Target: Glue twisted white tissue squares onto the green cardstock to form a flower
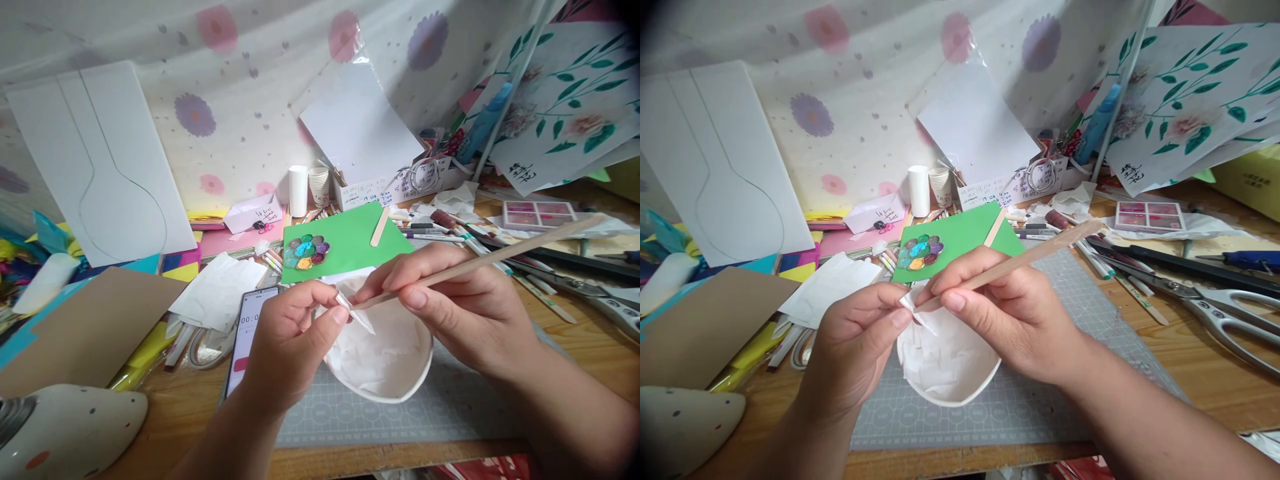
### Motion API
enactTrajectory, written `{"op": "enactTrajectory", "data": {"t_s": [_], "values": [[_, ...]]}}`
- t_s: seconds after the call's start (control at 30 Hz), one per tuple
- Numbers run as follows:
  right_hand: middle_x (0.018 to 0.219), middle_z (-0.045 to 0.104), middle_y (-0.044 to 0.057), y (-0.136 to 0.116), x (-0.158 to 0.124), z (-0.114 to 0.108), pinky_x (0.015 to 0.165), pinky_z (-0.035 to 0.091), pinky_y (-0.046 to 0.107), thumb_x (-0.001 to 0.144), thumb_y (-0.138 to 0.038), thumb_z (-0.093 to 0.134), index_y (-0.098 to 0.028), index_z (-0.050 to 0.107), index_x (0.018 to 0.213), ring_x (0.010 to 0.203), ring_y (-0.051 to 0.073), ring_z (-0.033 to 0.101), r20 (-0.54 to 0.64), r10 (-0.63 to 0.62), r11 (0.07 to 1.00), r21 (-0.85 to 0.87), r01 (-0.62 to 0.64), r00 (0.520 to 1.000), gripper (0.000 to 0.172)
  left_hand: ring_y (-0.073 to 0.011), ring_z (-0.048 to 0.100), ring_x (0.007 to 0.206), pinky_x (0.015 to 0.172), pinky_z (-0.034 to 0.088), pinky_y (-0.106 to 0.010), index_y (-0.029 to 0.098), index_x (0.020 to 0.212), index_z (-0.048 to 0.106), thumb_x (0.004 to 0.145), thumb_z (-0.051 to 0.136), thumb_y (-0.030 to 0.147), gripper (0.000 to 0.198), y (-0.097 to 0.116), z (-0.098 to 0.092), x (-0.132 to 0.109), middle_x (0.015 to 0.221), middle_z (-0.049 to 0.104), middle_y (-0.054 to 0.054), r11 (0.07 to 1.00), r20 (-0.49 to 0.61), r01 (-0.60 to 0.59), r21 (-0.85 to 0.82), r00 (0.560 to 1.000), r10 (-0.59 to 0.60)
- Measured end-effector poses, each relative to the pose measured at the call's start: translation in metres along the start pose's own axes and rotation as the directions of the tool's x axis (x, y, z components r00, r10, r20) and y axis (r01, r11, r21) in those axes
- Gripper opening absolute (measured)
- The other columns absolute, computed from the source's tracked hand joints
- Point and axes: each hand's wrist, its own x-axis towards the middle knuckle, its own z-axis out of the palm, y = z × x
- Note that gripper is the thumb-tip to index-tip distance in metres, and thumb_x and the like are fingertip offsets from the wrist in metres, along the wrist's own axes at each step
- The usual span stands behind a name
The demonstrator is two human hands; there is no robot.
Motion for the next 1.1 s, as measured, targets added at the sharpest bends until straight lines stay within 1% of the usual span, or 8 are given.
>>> {"op": "enactTrajectory", "data": {"t_s": [0.1,0.33,0.5,0.6,0.73,0.97,1.1], "values": [[0.096,0.079,0.007,0.0007,0.0005,-0.0004,0.081,0.064,0.032,0.096,-0.02,0.065,-0.021,0.072,0.1,0.091,0.021,0.077,0.004,-0.006,1.0,-0.008,0.006,1.0,0.007,-0.0172,0.053,0.068,0.064,0.042,-0.029,0.02,0.073,0.07,0.081,0.068,0.023,0.009,0.0007,0.0006,0.0005,0.067,0.06,0.0,1.0,0.003,-0.004,-0.015,1.0,0.004],[0.097,0.078,0.008,0.0005,0.0004,-0.0011,0.081,0.064,0.032,0.097,-0.02,0.064,-0.02,0.071,0.101,0.091,0.021,0.077,0.026,0.007,1.0,0.011,-0.007,1.0,0.008,-0.0172,0.054,0.07,0.066,0.041,-0.03,0.021,0.074,0.071,0.082,0.067,0.019,0.01,0.0014,0.0001,0.0016,0.07,0.064,0.0,0.999,0.024,-0.034,-0.024,0.999,0.035],[0.098,0.078,0.009,0.0009,0.0,-0.0015,0.082,0.063,0.032,0.097,-0.02,0.065,-0.02,0.072,0.102,0.092,0.021,0.076,0.017,0.018,0.999,0.042,-0.019,1.0,0.009,-0.0164,0.055,0.072,0.065,0.041,-0.029,0.023,0.077,0.072,0.086,0.066,0.02,0.011,-0.002,-0.0027,0.0015,0.072,0.065,0.001,0.999,0.059,-0.051,-0.012,0.997,0.052],[0.098,0.079,0.009,0.0014,-0.0001,-0.0019,0.083,0.063,0.032,0.097,-0.02,0.065,-0.02,0.073,0.102,0.093,0.021,0.077,0.009,0.024,0.997,0.067,-0.024,1.0,0.009,-0.017,0.058,0.075,0.069,0.044,-0.029,0.024,0.079,0.073,0.089,0.066,0.022,0.012,-0.0033,-0.0051,0.0008,0.076,0.067,0.002,0.998,0.085,-0.069,0.01,0.994,0.068],[0.097,0.078,0.009,0.0012,-0.0007,-0.0022,0.083,0.064,0.032,0.097,-0.019,0.065,-0.019,0.073,0.102,0.093,0.021,0.077,0.008,0.02,0.996,0.081,-0.021,1.0,0.009,-0.0172,0.06,0.078,0.072,0.045,-0.029,0.024,0.08,0.072,0.091,0.066,0.022,0.012,-0.0038,-0.0067,0.001,0.078,0.068,0.002,0.992,0.085,-0.104,0.073,0.992,0.097],[0.096,0.077,0.008,0.001,-0.0006,-0.0023,0.081,0.063,0.029,0.096,-0.019,0.066,-0.019,0.072,0.101,0.09,0.019,0.075,0.017,-0.027,0.999,-0.04,0.028,0.999,0.008,-0.0162,0.058,0.072,0.068,0.044,-0.029,0.023,0.079,0.069,0.09,0.065,0.023,0.012,-0.0021,-0.007,0.0007,0.074,0.066,0.002,0.968,0.059,-0.14,0.209,0.99,0.131],[0.092,0.076,0.006,-0.0005,0.0003,-0.0023,0.082,0.062,0.026,0.096,-0.017,0.065,-0.019,0.072,0.102,0.087,0.015,0.075,0.026,-0.054,0.995,-0.079,0.056,0.998,0.009,-0.0163,0.058,0.07,0.066,0.044,-0.029,0.023,0.078,0.067,0.089,0.064,0.024,0.012,-0.0004,-0.006,0.0004,0.073,0.066,0.001,0.958,0.048,-0.145,0.249,0.989,0.138]]}}
